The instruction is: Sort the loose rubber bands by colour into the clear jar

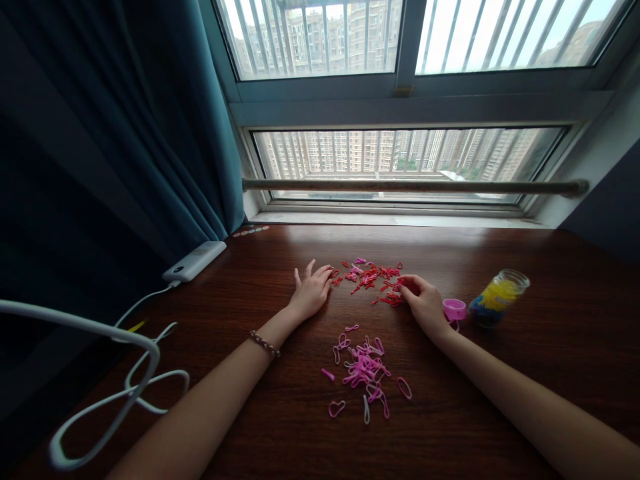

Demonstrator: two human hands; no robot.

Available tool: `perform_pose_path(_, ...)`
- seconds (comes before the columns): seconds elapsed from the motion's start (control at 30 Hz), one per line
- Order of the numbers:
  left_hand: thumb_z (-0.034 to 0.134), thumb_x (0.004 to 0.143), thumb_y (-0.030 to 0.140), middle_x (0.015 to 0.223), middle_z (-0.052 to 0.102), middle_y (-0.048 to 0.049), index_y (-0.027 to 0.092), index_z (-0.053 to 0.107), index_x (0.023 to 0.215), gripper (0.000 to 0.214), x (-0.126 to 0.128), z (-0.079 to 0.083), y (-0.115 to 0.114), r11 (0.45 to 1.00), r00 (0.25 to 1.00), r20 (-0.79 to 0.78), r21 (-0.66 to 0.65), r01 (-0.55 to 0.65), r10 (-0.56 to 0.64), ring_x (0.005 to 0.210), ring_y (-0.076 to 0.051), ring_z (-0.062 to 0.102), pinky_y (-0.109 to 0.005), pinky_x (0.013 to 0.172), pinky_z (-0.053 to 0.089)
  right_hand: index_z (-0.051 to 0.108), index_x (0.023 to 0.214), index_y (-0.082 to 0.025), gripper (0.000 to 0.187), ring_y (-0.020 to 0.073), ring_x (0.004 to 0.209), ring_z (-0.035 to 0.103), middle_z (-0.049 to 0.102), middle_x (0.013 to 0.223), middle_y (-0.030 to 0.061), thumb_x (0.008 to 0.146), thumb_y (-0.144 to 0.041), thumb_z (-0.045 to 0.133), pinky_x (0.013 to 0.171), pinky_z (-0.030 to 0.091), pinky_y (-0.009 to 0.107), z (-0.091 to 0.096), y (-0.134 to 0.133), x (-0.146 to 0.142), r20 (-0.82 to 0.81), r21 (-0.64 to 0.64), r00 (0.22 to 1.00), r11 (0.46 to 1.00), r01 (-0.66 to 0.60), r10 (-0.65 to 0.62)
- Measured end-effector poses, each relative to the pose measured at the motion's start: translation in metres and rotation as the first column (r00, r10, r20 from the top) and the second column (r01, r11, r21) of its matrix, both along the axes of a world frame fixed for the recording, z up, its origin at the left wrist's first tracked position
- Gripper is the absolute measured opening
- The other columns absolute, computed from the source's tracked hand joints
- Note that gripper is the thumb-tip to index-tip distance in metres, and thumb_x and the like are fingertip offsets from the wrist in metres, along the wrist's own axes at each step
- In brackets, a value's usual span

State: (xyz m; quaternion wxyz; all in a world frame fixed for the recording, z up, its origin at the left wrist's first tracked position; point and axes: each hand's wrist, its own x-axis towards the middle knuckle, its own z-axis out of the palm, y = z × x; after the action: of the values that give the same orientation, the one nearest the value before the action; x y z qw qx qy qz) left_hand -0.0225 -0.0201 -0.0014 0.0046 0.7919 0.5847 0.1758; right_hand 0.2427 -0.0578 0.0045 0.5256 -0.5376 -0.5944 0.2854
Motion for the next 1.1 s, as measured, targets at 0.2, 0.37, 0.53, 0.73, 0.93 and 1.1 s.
perform_pose_path(0.2,0.033,0.088,0.027,0.130,0.046,-0.0050,0.026,0.047,0.119,0.034,-0.002,-0.002,0.001,0.999,0.999,0.024,0.026,0.038,-0.039,0.127,-0.028,0.025,-0.067,0.097,0.010,0.063,0.084,-0.016,0.022,0.0230,0.076,0.064,0.068,0.080,0.0071,0.072,-0.035,0.060,0.072,0.050,0.035,-0.004,0.003,0.002,-0.122,-0.029,0.991,0.998,-0.057,0.053)
perform_pose_path(0.37,0.035,0.085,0.017,0.123,0.050,-0.0110,0.016,0.049,0.117,0.034,-0.006,-0.007,0.007,0.989,0.986,0.135,0.128,0.080,-0.097,0.120,-0.024,0.039,-0.052,0.101,0.027,0.064,0.083,-0.016,0.024,0.0235,0.075,0.064,0.068,0.078,0.0073,0.071,-0.037,0.062,0.071,0.050,0.035,-0.005,0.004,0.002,-0.130,-0.037,0.991,0.998,-0.048,0.043)
perform_pose_path(0.53,0.038,0.083,0.011,0.112,0.056,-0.0106,0.014,0.054,0.110,0.031,-0.010,-0.003,0.009,0.959,0.926,0.340,0.275,0.071,-0.166,0.105,-0.019,0.052,-0.035,0.095,0.041,0.063,0.087,-0.016,0.025,0.0222,0.075,0.064,0.068,0.081,0.0076,0.074,-0.036,0.059,0.072,0.050,0.035,-0.007,0.004,0.002,-0.118,-0.009,0.992,0.999,-0.041,0.040)
perform_pose_path(0.73,0.051,0.078,0.016,0.090,0.062,-0.0065,0.015,0.060,0.090,0.015,-0.012,0.004,0.005,0.950,0.850,0.518,0.303,-0.080,-0.094,0.086,-0.018,0.059,-0.033,0.079,0.049,0.065,0.086,-0.018,0.023,0.0179,0.066,0.060,0.067,0.081,0.0052,0.078,-0.036,0.054,0.062,0.045,0.028,0.001,-0.004,-0.003,0.214,0.097,0.977,0.995,-0.011,-0.010)
perform_pose_path(0.93,0.054,0.077,0.026,0.078,0.063,-0.0036,0.016,0.061,0.079,0.012,-0.013,0.004,0.008,0.957,0.720,0.692,0.242,-0.160,-0.054,0.073,-0.015,0.061,-0.027,0.067,0.050,0.063,0.080,-0.020,0.031,0.0170,0.053,0.057,0.061,0.056,0.0025,0.089,-0.037,0.038,0.052,0.032,0.025,0.008,-0.025,-0.014,0.597,0.105,0.796,0.993,0.046,-0.100)
perform_pose_path(1.1,0.054,0.077,0.027,0.085,0.066,-0.0055,0.017,0.062,0.092,0.020,-0.012,0.006,0.007,0.963,0.658,0.751,0.216,-0.163,-0.057,0.078,-0.016,0.063,-0.027,0.068,0.051,0.058,0.069,-0.020,0.034,0.0188,0.056,0.058,0.062,0.059,0.0034,0.091,-0.035,0.037,0.051,0.028,0.026,0.010,-0.029,-0.018,0.766,0.083,0.637,0.996,0.044,-0.092)
